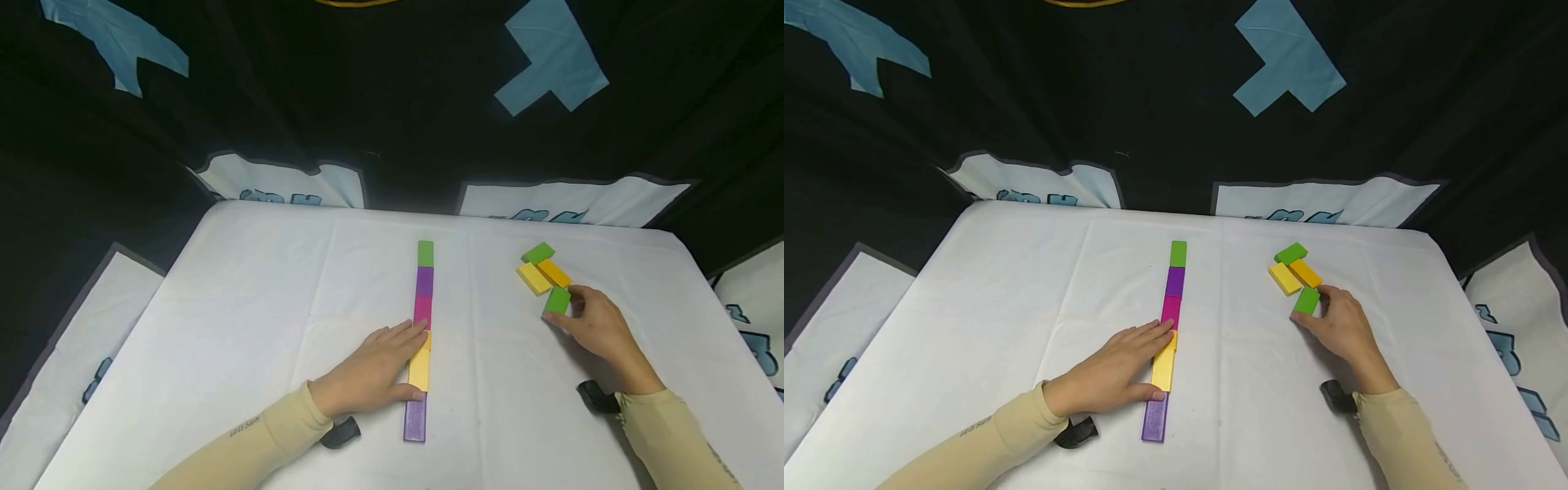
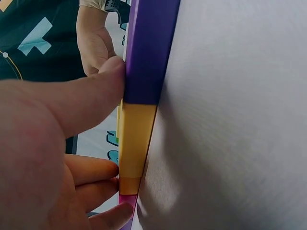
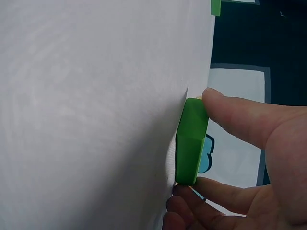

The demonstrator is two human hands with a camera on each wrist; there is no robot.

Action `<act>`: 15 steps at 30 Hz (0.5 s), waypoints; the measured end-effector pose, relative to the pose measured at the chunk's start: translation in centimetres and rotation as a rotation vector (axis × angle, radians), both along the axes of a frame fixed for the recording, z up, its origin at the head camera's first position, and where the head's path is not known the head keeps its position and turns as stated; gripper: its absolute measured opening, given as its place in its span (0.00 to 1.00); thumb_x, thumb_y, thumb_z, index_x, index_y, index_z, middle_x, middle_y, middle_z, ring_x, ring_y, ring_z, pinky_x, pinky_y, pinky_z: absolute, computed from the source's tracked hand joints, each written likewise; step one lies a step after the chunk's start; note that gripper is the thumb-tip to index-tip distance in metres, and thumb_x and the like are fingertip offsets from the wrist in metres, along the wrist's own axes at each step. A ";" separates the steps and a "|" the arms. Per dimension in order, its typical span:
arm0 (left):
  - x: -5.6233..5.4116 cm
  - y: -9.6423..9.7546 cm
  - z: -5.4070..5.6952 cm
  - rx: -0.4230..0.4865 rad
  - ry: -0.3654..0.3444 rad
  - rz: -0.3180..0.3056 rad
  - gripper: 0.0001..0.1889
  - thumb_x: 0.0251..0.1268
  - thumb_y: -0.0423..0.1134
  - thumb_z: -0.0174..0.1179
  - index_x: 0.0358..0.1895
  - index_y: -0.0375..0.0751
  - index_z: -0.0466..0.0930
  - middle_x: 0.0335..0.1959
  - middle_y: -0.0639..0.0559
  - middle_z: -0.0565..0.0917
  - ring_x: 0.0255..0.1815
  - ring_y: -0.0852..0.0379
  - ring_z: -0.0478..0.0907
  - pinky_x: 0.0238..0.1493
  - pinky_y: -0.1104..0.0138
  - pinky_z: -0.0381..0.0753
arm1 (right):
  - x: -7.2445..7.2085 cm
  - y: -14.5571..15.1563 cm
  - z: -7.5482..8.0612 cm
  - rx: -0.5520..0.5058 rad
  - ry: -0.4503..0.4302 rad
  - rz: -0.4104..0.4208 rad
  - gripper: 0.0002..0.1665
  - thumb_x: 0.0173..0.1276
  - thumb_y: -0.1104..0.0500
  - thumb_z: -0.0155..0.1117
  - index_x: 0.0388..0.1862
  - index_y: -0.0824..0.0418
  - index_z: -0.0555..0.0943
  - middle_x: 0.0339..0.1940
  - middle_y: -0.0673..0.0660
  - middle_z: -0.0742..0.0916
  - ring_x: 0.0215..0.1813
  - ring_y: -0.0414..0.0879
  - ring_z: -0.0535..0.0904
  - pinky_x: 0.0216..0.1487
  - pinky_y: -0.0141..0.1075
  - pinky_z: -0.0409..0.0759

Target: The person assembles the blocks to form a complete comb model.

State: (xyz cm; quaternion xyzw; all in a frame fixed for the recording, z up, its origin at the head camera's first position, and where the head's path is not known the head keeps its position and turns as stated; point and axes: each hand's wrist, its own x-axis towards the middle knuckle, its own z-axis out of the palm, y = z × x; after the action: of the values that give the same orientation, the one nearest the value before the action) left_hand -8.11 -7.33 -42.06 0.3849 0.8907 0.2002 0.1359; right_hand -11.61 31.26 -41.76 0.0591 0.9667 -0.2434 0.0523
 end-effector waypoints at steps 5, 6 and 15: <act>0.0 0.0 0.0 0.017 -0.007 0.009 0.46 0.65 0.58 0.64 0.78 0.36 0.57 0.82 0.49 0.52 0.81 0.48 0.49 0.78 0.48 0.53 | -0.2 0.0 -0.1 0.016 0.007 0.001 0.49 0.65 0.46 0.71 0.66 0.83 0.65 0.51 0.78 0.78 0.50 0.68 0.75 0.47 0.60 0.77; 0.0 0.0 -0.1 0.018 -0.007 0.012 0.46 0.65 0.58 0.65 0.78 0.36 0.57 0.82 0.49 0.52 0.81 0.49 0.50 0.78 0.48 0.53 | -0.2 0.1 -0.1 0.018 0.007 0.002 0.49 0.65 0.46 0.71 0.66 0.83 0.65 0.51 0.78 0.78 0.50 0.67 0.75 0.47 0.59 0.77; -0.1 0.0 -0.1 0.020 0.009 0.028 0.47 0.62 0.60 0.66 0.78 0.38 0.59 0.81 0.51 0.55 0.80 0.53 0.54 0.77 0.49 0.55 | 0.0 0.1 -0.2 0.034 0.048 0.018 0.47 0.66 0.46 0.70 0.64 0.84 0.66 0.48 0.76 0.79 0.47 0.66 0.75 0.44 0.58 0.77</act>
State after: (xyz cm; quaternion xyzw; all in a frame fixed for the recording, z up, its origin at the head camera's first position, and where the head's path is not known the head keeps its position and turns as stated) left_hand -8.22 -7.34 -42.20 0.3746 0.8945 0.2092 0.1252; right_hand -11.65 31.38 -42.00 0.0454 0.9722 -0.2278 0.0304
